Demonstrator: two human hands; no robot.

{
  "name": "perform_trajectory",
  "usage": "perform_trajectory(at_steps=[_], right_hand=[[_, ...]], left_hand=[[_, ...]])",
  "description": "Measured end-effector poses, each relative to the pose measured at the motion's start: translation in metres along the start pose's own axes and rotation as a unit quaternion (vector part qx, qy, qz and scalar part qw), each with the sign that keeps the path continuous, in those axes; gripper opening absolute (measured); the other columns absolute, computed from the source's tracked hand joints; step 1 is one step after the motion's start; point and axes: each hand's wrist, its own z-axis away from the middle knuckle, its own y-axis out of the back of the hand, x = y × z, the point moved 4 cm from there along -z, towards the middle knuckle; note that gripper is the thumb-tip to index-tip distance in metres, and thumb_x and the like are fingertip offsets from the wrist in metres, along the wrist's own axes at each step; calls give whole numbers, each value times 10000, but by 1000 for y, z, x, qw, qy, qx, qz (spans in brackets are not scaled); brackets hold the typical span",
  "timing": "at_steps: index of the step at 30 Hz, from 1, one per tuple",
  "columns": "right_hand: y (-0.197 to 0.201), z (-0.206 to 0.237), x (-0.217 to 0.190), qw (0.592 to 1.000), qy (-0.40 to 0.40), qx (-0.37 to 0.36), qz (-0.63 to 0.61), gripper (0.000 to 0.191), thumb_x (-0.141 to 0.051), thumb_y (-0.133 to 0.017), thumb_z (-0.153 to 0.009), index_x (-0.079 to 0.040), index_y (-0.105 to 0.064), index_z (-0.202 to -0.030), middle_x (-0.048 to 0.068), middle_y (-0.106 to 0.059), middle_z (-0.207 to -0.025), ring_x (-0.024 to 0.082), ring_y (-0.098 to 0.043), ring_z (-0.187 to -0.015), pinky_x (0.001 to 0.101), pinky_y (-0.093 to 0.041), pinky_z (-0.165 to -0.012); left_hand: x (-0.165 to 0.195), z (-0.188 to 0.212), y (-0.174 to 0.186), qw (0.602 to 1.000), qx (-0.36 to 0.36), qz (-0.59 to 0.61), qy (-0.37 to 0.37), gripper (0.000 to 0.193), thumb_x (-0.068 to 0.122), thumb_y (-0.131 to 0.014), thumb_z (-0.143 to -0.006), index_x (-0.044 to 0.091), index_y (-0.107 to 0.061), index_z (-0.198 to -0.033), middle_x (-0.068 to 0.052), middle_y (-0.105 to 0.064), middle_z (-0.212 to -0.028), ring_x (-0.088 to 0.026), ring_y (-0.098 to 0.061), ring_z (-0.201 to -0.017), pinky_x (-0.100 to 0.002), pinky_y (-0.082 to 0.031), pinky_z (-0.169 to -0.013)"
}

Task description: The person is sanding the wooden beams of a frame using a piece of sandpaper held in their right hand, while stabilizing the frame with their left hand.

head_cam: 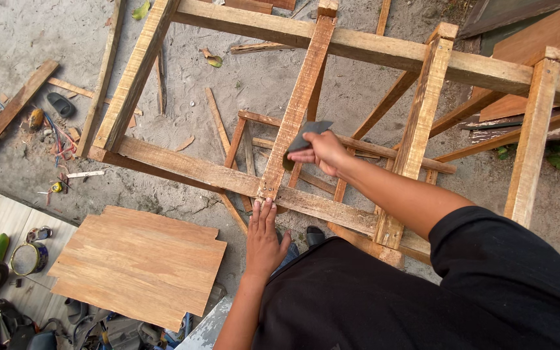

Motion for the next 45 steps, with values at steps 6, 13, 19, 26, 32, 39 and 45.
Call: perform_trajectory(at_steps=[6,13,19,26,32,39,45], right_hand=[[-5,11,10,995,-78,-33,47,384,-106,-362,-1037,225,-434,-1217,375,-661,-1018,409,-773,-915,367,-691,-769],[1,5,23,996,-28,-9,-86,369,-111,-325,-1090,222,-443,-1197,314,-661,-1016,371,-758,-949,368,-699,-810],[3,0,27,998,-49,-32,-5,405,-122,-352,-1068,242,-500,-1165,321,-690,-990,387,-770,-925,378,-688,-812],[1,6,46,997,-45,-50,49,389,-162,-419,-1069,205,-543,-1112,307,-697,-1020,368,-771,-938,366,-684,-809],[-17,43,67,942,129,-53,306,381,-264,-405,-1069,60,-596,-1126,228,-738,-1013,295,-791,-949,351,-680,-820],[-33,76,80,907,244,-8,345,457,-299,-425,-1087,88,-653,-1171,197,-756,-921,297,-771,-873,405,-621,-756],[-34,71,89,872,199,-85,440,424,-289,-390,-1097,34,-640,-1209,157,-613,-635,290,-688,-622,382,-568,-552]], left_hand=[[1,0,1,1000,-11,-4,11,789,288,-745,-851,32,-376,-1500,-122,-342,-1612,-374,-226,-1531,-520,-247,-1214],[-1,0,3,1000,16,15,-12,795,279,-730,-872,14,-352,-1519,-126,-332,-1624,-390,-233,-1547,-520,-268,-1245],[-3,-1,-2,1000,9,5,1,783,285,-747,-856,27,-383,-1500,-121,-352,-1612,-375,-243,-1535,-507,-254,-1232],[-6,1,-6,1000,-6,-10,6,780,306,-731,-869,26,-374,-1504,-127,-326,-1615,-372,-224,-1536,-514,-234,-1235],[-7,0,-7,1000,-4,-19,2,786,308,-722,-880,15,-361,-1513,-139,-326,-1615,-377,-223,-1531,-514,-224,-1241],[-10,-1,-8,1000,9,-5,-4,781,307,-720,-873,27,-368,-1511,-129,-341,-1628,-371,-238,-1550,-514,-238,-1254],[-12,-1,-12,1000,-2,-7,0,805,325,-718,-879,35,-347,-1531,-126,-314,-1634,-371,-222,-1543,-525,-226,-1249]])
